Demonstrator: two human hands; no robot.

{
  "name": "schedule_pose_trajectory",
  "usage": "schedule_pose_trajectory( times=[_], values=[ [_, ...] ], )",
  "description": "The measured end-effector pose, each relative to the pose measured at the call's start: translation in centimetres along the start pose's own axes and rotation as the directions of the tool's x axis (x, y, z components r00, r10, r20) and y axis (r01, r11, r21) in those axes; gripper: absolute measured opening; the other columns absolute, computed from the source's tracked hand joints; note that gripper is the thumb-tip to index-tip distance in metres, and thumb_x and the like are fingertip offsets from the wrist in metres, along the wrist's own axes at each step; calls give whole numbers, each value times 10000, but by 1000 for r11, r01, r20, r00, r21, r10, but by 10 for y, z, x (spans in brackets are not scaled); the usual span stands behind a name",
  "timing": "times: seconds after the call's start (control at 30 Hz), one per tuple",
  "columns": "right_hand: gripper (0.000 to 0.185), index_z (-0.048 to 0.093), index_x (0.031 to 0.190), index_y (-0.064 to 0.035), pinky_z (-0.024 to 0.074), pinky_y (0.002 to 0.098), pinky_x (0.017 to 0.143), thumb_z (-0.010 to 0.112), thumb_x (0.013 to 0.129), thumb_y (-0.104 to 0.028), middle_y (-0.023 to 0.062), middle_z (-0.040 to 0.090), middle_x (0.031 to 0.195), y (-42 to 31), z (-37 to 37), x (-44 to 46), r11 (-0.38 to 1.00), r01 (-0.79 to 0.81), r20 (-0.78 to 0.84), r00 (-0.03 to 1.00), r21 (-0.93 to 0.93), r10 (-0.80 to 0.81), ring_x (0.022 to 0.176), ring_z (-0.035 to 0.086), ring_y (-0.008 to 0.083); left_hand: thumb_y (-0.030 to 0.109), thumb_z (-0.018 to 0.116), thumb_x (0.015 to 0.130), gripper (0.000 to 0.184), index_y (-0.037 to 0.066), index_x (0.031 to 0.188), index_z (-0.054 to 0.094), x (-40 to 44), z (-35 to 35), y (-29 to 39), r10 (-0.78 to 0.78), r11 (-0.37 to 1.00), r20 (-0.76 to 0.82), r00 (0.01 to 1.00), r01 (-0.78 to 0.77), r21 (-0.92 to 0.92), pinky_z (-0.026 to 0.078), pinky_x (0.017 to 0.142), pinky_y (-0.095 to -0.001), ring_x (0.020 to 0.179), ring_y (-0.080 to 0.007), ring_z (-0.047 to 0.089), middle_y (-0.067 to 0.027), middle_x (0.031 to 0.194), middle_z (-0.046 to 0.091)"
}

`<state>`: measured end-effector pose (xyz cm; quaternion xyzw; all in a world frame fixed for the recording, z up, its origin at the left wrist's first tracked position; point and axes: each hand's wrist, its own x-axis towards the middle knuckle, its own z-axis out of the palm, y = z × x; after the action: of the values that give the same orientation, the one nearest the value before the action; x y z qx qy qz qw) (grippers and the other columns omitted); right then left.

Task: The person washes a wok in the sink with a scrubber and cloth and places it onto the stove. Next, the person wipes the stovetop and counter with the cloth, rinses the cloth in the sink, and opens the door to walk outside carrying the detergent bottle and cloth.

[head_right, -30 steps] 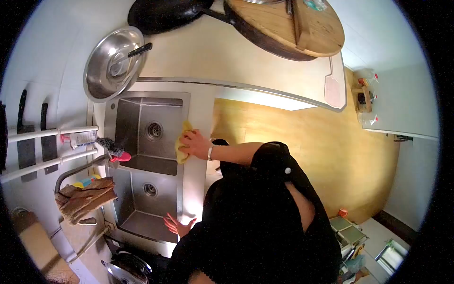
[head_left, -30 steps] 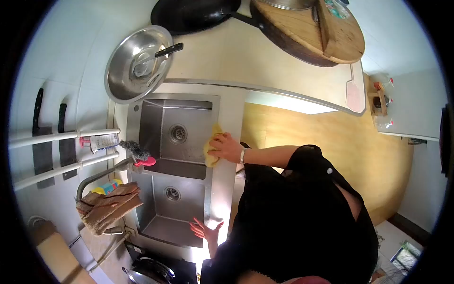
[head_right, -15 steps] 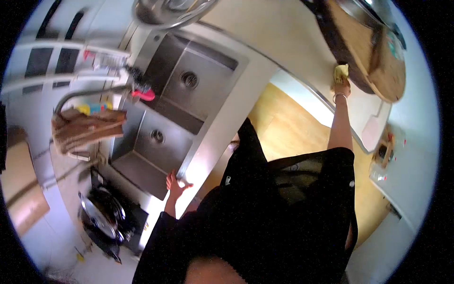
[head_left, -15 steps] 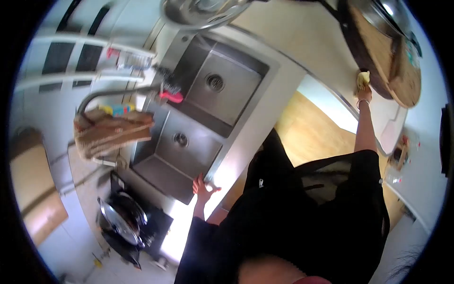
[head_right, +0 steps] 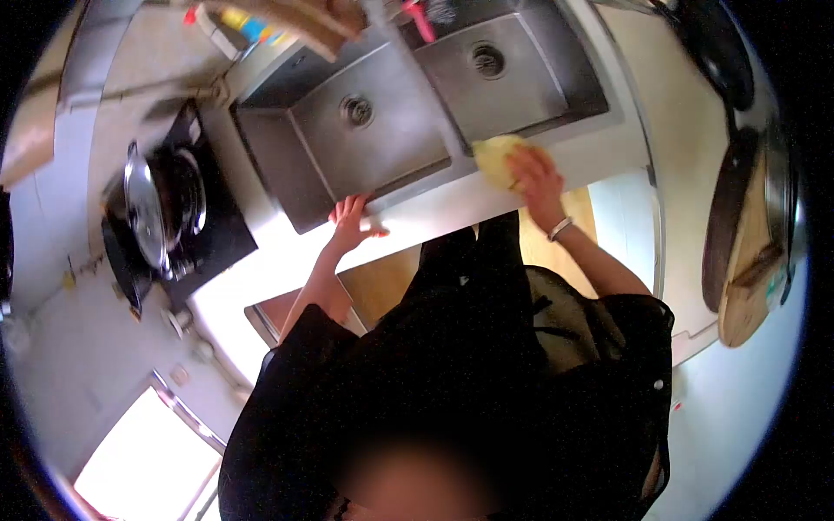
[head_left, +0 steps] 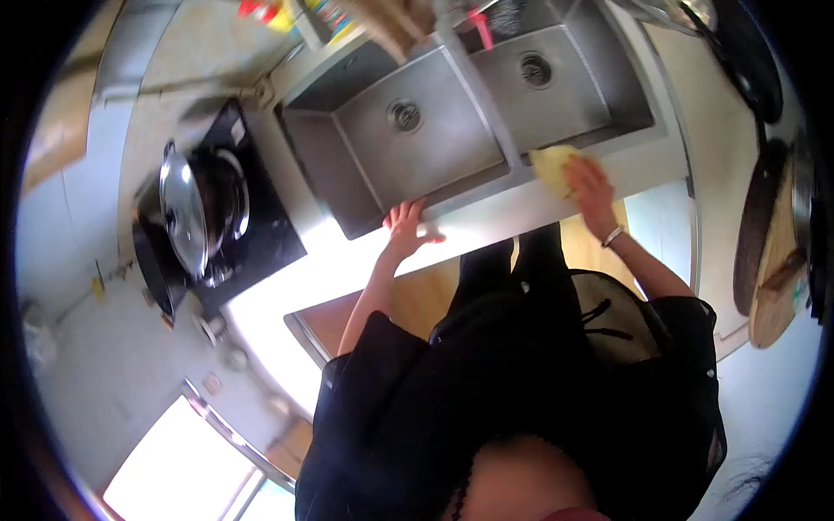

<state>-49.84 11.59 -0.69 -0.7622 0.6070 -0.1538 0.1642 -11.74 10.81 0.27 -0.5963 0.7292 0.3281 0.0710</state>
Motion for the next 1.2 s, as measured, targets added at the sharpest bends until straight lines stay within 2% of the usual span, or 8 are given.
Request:
schedule_pose_trajectory(
  times=[0.13, 0.3, 0.43, 0.53, 0.9, 1.1, 1.17, 1.2],
  values=[
    [558, 408, 1175, -172, 253, 422, 857, 448, 645, -2, 2, 315, 1264, -87, 6, 17, 986, 164, 196, 966, 43, -169, 1139, 283, 226, 458, 607, 654, 687, 108, 1191, 359, -1, 10, -23, -86, 946, -286, 955, -12, -325, 214, 912, -422, 1091, -284, 312, -106, 1152, 382],
    [538, 415, 1147, -176, 258, 467, 852, 472, 645, 9, 13, 295, 1257, -125, 43, 28, 910, 396, 283, 865, 123, -415, 1166, 246, 212, 311, 461, 819, 451, 26, 1157, 370, -62, -8, -37, -431, 840, -693, 578, -26, -543, 242, 913, -389, 1051, -280, 333, -134, 1108, 427],
    [561, 357, 1200, -241, 296, 465, 825, 507, 684, -79, 8, 270, 1267, -201, 80, 39, 799, 563, 430, 681, 211, -593, 1195, 175, 200, 274, 433, 838, 429, 32, 1183, 352, -126, 38, -60, -726, 688, -609, 320, 331, -646, 284, 877, -368, 1041, -261, 335, -134, 1142, 375],
    [614, 337, 1219, -298, 281, 465, 821, 521, 670, -94, 9, 242, 1295, -271, 119, 49, 749, 586, 425, 619, 310, -660, 1209, 152, 219, 292, 431, 840, 461, 44, 1210, 314, -147, 75, -63, -897, 407, -391, 204, 43, -912, 354, 806, -343, 1028, -223, 352, -114, 1190, 307],
    [170, 575, 856, -220, 252, 436, 910, 483, 713, -226, -50, 438, 1097, -324, 159, 63, 403, 836, 430, 230, 372, -873, 1120, 316, 160, 358, 435, 811, 479, 136, 1198, 260, -131, 66, -45, -760, -588, 234, 606, -489, -644, 408, 761, -392, 944, -258, 461, -85, 1099, 399],
    [118, 572, 771, -172, 330, 401, 841, 517, 667, -185, -22, 487, 958, -246, 111, 74, 405, 791, 427, 204, 459, -881, 1037, 383, 170, 206, 531, 774, 570, 102, 1242, 222, -113, 50, -11, -821, -414, 241, 517, -248, -876, 389, 783, -385, 978, -282, 410, -134, 1103, 353],
    [143, 569, 794, -163, 351, 388, 823, 540, 654, -172, -10, 491, 946, -213, 87, 81, 443, 747, 489, 181, 496, -853, 1020, 398, 182, 130, 571, 727, 651, 63, 1250, 189, -100, 53, 5, -921, 372, -332, 203, 214, -903, 331, 845, -404, 1039, -312, 341, -177, 1141, 292],
    [187, 569, 811, -154, 374, 364, 778, 581, 625, -161, -5, 498, 904, -193, 78, 85, 520, 621, 435, 299, 586, -849, 944, 433, 187, 78, 595, 684, 655, 23, 1225, 231, -91, 32, 20, -792, 606, -553, 259, 230, -761, 285, 884, -404, 1067, -337, 299, -209, 1150, 261]
  ],
)
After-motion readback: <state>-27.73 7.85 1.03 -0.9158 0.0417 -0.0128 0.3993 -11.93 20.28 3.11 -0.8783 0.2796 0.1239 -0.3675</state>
